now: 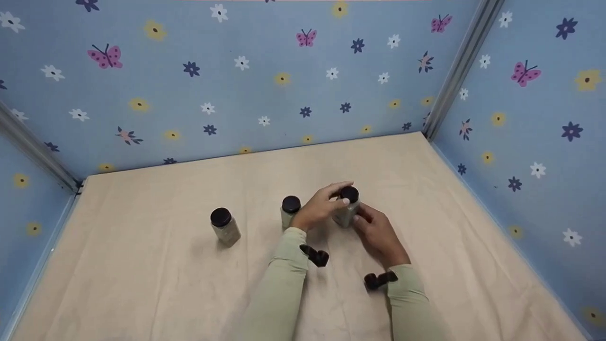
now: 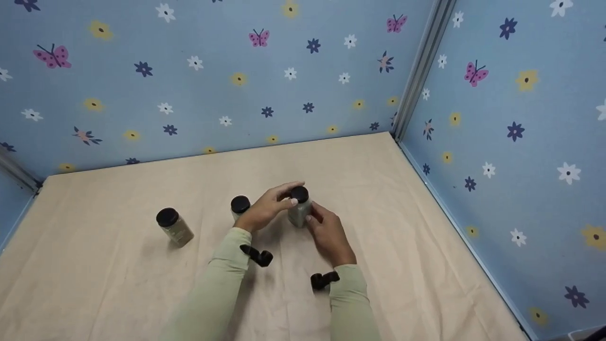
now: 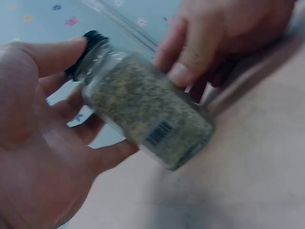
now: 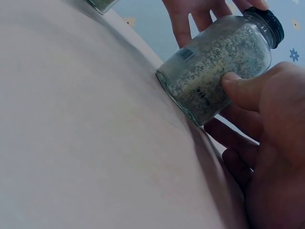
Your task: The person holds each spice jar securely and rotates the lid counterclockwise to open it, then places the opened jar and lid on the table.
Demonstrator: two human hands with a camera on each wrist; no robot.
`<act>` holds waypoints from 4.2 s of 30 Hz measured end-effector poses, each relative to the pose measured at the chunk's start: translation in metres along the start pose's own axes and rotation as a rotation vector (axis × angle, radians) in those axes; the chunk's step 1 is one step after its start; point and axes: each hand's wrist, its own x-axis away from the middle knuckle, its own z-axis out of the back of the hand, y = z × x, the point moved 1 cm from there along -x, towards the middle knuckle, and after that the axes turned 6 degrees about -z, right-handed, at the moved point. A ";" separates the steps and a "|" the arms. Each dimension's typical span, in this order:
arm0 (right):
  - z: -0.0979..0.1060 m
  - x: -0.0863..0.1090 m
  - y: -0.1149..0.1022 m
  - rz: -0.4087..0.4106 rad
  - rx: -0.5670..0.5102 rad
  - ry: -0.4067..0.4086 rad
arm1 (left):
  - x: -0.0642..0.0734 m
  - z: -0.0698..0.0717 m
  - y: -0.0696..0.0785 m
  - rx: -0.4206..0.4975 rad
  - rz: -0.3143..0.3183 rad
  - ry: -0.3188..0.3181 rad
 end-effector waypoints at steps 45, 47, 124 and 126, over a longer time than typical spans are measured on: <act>-0.001 0.004 0.000 0.041 -0.014 -0.041 | 0.005 -0.030 0.006 -0.110 -0.064 0.233; -0.001 0.003 0.000 0.055 -0.001 -0.030 | 0.007 -0.032 0.016 -0.115 -0.087 0.256; 0.002 -0.005 0.004 0.061 0.064 -0.038 | 0.002 -0.015 -0.004 0.041 0.014 0.164; 0.002 -0.005 0.004 0.051 0.053 -0.043 | 0.002 -0.014 -0.004 0.053 0.010 0.144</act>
